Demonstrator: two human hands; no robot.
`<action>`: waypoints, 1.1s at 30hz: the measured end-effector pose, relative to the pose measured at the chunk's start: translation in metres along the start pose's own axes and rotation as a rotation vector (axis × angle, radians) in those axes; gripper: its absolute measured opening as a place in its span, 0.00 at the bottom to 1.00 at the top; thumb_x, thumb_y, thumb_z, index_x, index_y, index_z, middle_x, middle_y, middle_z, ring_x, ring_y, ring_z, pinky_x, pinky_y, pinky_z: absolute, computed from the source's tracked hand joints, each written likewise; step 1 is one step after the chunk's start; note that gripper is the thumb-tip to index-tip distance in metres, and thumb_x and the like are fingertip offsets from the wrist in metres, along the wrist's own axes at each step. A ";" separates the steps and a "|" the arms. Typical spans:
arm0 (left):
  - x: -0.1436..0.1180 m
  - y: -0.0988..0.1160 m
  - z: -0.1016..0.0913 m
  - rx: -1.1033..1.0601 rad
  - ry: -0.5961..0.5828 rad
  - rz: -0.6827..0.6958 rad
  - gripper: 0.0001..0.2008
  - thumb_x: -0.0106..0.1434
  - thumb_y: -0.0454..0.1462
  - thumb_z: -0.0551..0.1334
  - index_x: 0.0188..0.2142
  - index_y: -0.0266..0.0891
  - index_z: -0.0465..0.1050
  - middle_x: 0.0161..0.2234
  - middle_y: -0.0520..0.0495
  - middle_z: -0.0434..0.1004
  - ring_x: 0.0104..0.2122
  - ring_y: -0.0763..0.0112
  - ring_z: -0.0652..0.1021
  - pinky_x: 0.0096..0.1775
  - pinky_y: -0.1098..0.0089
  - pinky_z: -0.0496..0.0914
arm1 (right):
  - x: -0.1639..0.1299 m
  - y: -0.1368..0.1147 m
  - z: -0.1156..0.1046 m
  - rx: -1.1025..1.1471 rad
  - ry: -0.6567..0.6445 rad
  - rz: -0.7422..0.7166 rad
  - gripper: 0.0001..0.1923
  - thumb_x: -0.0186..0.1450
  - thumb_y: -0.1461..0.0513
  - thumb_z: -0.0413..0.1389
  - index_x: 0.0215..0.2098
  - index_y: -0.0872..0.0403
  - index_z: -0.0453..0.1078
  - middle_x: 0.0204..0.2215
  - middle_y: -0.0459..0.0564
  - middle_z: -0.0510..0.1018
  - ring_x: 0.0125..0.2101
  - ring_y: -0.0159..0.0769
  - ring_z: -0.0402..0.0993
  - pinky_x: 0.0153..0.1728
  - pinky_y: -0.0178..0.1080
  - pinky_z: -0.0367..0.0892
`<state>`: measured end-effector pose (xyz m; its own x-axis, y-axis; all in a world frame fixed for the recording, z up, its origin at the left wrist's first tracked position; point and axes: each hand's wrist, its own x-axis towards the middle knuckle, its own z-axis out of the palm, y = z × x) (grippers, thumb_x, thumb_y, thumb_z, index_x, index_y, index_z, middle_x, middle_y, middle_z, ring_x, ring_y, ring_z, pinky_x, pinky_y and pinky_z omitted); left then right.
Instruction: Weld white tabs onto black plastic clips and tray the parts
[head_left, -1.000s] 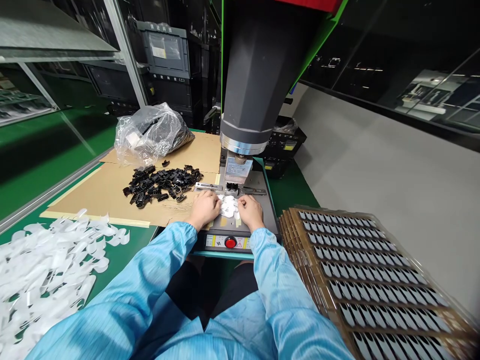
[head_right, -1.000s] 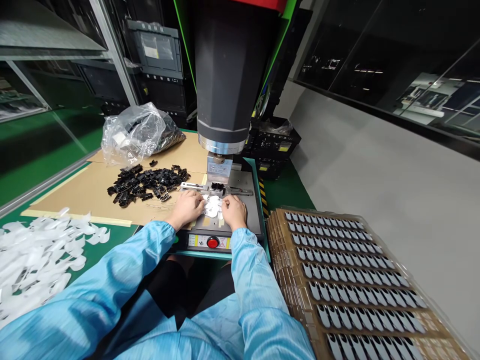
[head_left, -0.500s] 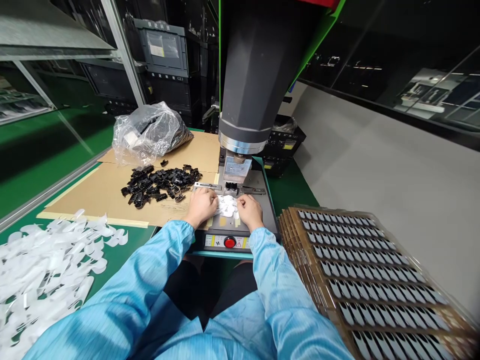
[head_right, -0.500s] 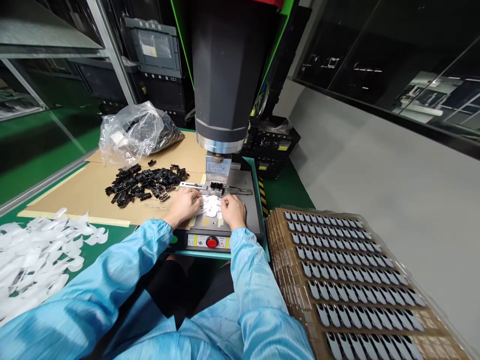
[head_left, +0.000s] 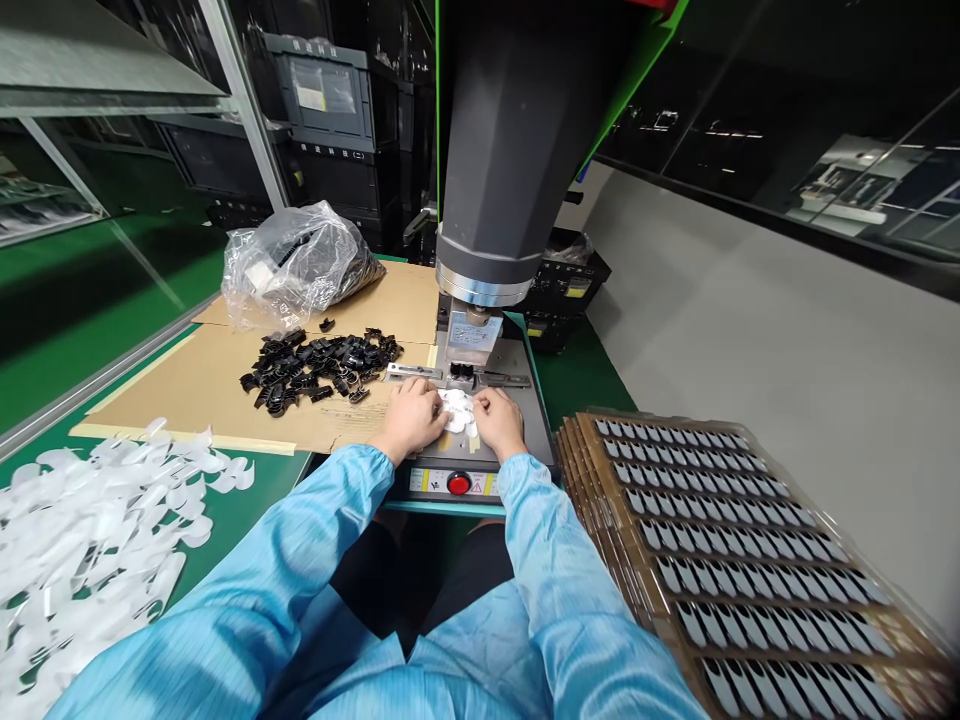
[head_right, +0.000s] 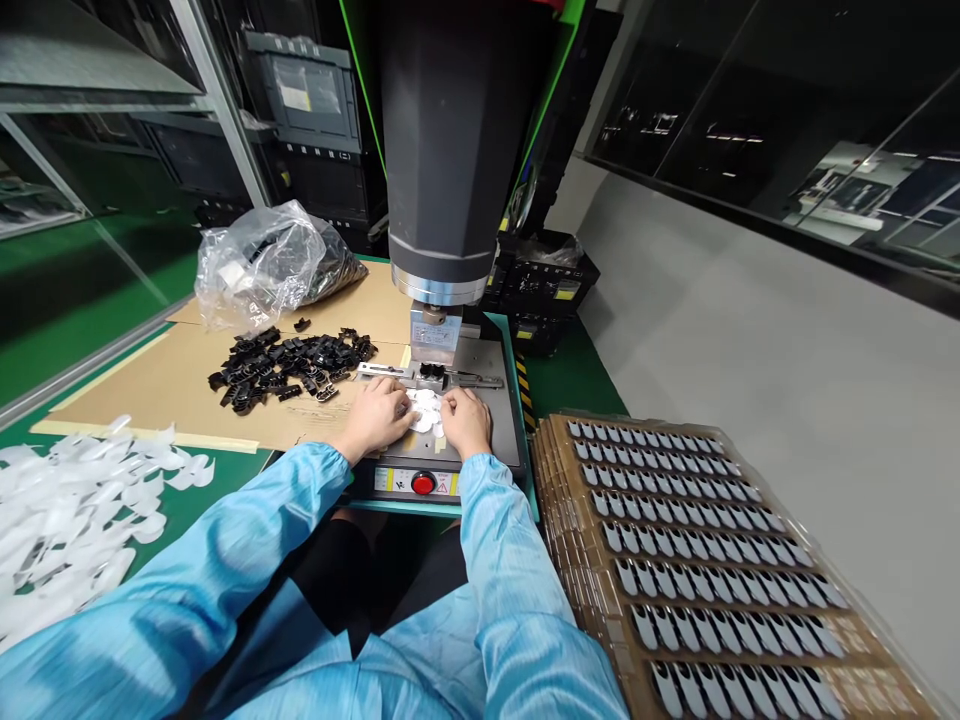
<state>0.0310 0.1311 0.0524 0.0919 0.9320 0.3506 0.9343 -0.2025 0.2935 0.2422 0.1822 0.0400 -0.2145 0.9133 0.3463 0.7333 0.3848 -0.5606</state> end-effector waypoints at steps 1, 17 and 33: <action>0.000 -0.001 0.000 0.006 -0.003 -0.002 0.15 0.68 0.49 0.67 0.39 0.39 0.79 0.51 0.39 0.76 0.56 0.48 0.70 0.55 0.49 0.64 | 0.000 0.000 0.000 -0.001 0.003 -0.001 0.05 0.70 0.63 0.58 0.37 0.50 0.76 0.37 0.45 0.77 0.38 0.37 0.72 0.39 0.38 0.59; 0.011 -0.007 -0.008 -0.076 0.012 -0.170 0.10 0.70 0.44 0.62 0.41 0.41 0.78 0.47 0.42 0.78 0.53 0.51 0.73 0.53 0.52 0.65 | -0.002 0.000 0.000 0.056 0.017 -0.011 0.05 0.68 0.63 0.57 0.37 0.50 0.76 0.37 0.44 0.77 0.38 0.37 0.73 0.40 0.39 0.61; 0.085 -0.011 0.001 -0.389 -0.076 -0.012 0.18 0.68 0.45 0.64 0.51 0.39 0.81 0.52 0.37 0.79 0.55 0.52 0.75 0.59 0.55 0.68 | 0.055 -0.016 0.010 -0.094 -0.025 -0.014 0.19 0.69 0.59 0.61 0.57 0.54 0.75 0.51 0.56 0.78 0.52 0.52 0.69 0.56 0.48 0.65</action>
<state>0.0287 0.2128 0.0780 0.1205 0.9516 0.2826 0.7366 -0.2766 0.6172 0.2126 0.2277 0.0602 -0.2398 0.9115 0.3342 0.7871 0.3841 -0.4826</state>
